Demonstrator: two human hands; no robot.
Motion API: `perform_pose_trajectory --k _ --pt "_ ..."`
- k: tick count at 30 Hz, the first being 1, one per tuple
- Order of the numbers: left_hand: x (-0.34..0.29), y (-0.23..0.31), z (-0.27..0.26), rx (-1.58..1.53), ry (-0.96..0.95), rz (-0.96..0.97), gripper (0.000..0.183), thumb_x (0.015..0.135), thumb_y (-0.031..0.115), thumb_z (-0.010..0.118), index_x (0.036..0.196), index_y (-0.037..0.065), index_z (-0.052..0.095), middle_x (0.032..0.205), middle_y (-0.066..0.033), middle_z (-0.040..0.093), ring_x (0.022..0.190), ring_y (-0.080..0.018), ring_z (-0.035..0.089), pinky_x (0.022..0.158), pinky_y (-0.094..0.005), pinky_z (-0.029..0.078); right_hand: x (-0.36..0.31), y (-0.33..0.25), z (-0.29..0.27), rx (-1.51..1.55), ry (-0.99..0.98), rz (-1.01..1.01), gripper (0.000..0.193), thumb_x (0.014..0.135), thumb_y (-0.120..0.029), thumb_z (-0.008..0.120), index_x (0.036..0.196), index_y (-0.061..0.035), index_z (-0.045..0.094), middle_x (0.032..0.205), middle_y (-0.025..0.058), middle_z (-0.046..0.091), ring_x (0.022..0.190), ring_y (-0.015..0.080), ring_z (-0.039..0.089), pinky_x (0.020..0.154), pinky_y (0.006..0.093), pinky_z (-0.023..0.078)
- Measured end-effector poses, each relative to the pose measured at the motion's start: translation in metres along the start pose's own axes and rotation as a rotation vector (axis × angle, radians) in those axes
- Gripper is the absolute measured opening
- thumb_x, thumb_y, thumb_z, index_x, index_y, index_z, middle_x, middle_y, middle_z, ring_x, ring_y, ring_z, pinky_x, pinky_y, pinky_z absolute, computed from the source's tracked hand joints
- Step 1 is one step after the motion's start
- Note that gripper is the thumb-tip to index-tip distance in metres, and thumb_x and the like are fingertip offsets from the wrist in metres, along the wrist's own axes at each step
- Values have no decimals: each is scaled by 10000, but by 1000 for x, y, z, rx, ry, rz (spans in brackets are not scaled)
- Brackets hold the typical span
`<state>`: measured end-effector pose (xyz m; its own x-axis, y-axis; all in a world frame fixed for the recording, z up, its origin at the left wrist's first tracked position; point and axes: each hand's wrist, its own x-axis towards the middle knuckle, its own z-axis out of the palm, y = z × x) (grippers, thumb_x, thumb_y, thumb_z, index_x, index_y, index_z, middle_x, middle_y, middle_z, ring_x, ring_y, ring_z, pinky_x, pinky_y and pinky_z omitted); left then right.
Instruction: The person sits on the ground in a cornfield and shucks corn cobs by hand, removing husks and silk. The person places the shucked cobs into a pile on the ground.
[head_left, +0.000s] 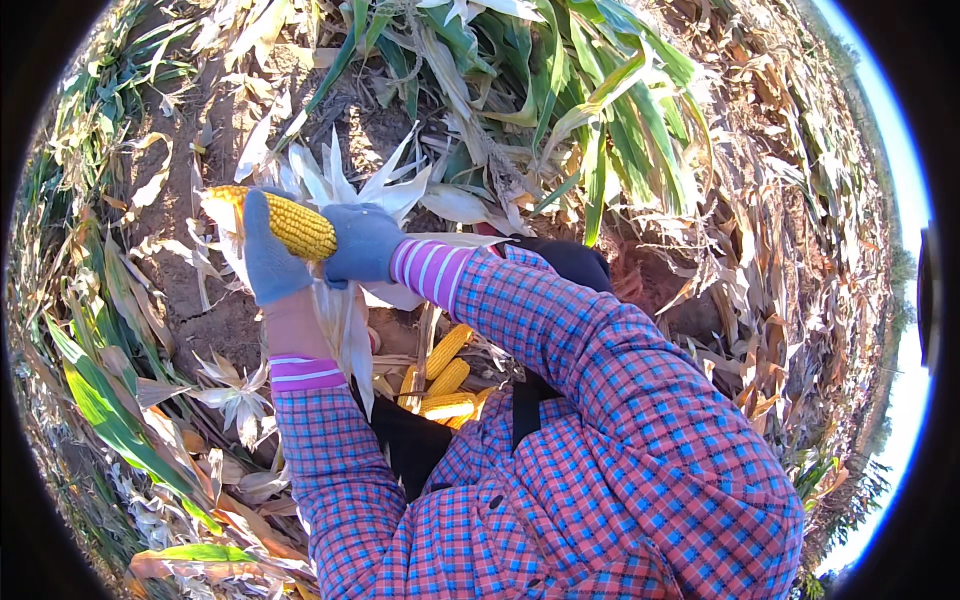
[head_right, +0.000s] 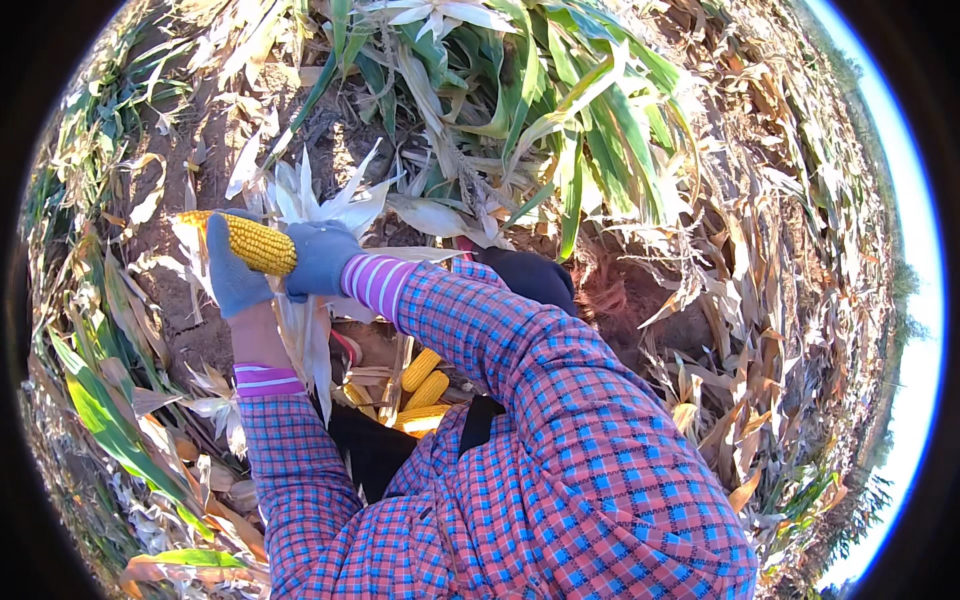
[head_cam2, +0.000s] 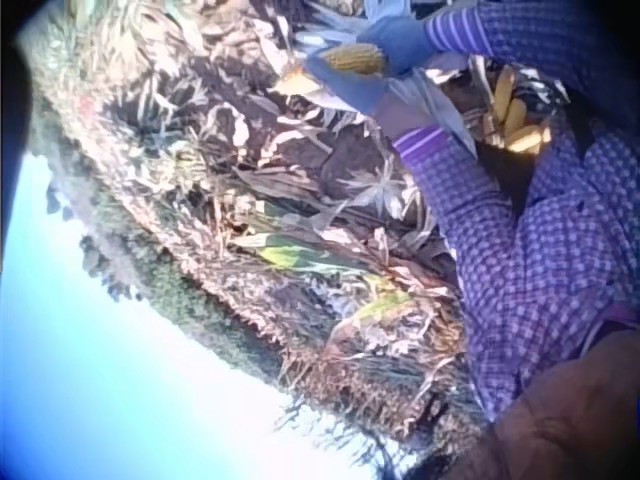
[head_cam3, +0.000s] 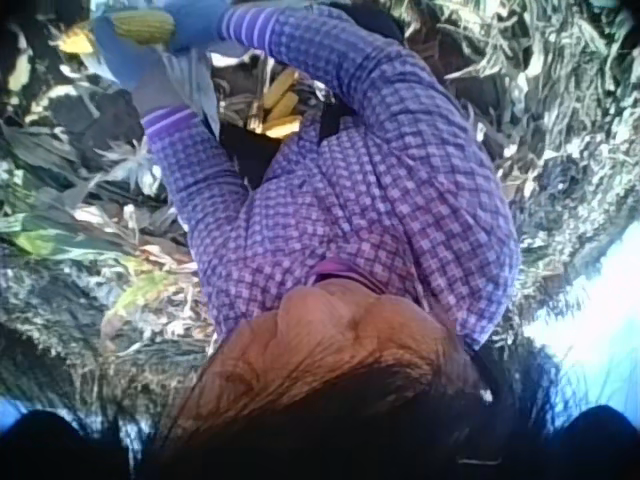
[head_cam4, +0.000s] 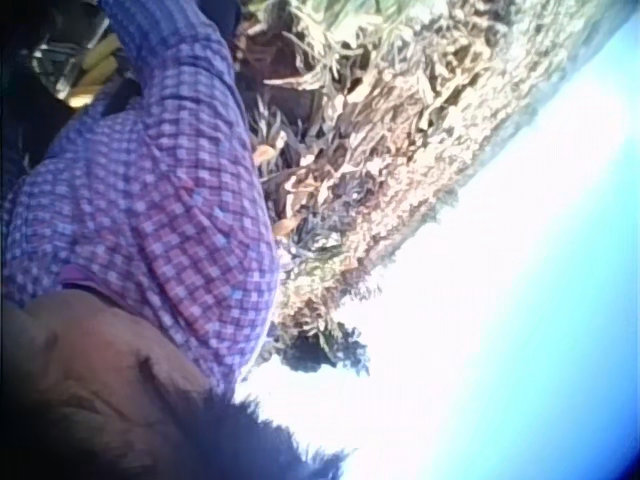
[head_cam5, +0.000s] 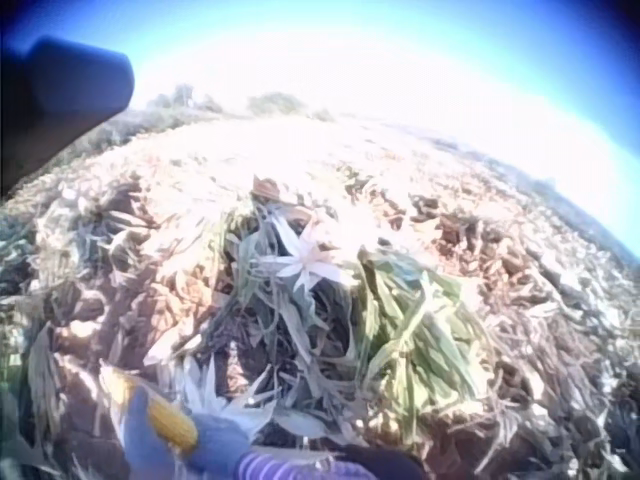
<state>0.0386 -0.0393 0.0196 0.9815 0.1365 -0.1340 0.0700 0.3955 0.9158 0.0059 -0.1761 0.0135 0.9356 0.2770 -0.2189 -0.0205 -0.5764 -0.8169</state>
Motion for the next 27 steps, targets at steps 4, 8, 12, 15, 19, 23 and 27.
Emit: perform_pose_trajectory --k 4,8,12,15,19,23,27 --pt "-2 1 1 69 32 72 364 909 407 601 915 43 605 814 -73 619 757 -182 608 715 -317 501 9 17 15 31 -76 36 622 602 -338 756 1135 -84 560 1017 166 671 950 333 652 841 402 505" --pt "-6 10 -1 118 57 106 375 916 403 571 932 30 595 823 -89 619 760 -195 610 717 -322 501 14 22 20 145 -202 -73 592 653 -270 735 1173 -62 547 1035 166 671 939 324 652 840 385 506" --pt "-2 13 -11 137 -40 63 388 922 426 562 983 43 582 859 -87 619 781 -198 611 722 -326 507 16 22 31 255 -221 -210 571 671 -204 709 1199 -61 544 1043 175 668 961 316 645 865 380 496" --pt "-2 20 -12 -4 -150 5 385 912 404 593 1078 60 548 891 -88 622 805 -187 612 729 -331 517 16 20 34 294 -216 -217 661 684 -208 737 1285 -68 501 1135 157 649 1045 270 629 927 355 480" --pt "0 23 -10 224 -114 342 391 897 355 612 1108 36 531 878 -106 630 780 -193 617 698 -324 522 13 20 47 638 -184 -158 720 664 -184 750 1321 -66 480 1149 136 639 1074 231 611 937 349 471" --pt "-2 28 -5 88 -56 326 274 906 229 600 1063 15 532 877 -109 635 737 -186 623 663 -301 520 6 6 32 582 -225 -149 705 657 -154 731 1307 -45 482 1126 148 639 1045 235 614 933 339 471" --pt "-11 28 8 41 23 256 323 888 343 632 1007 49 570 808 -83 622 730 -165 597 683 -299 489 8 7 45 608 -161 -204 696 678 -195 765 1294 -29 487 1117 146 638 1028 225 608 937 335 463"
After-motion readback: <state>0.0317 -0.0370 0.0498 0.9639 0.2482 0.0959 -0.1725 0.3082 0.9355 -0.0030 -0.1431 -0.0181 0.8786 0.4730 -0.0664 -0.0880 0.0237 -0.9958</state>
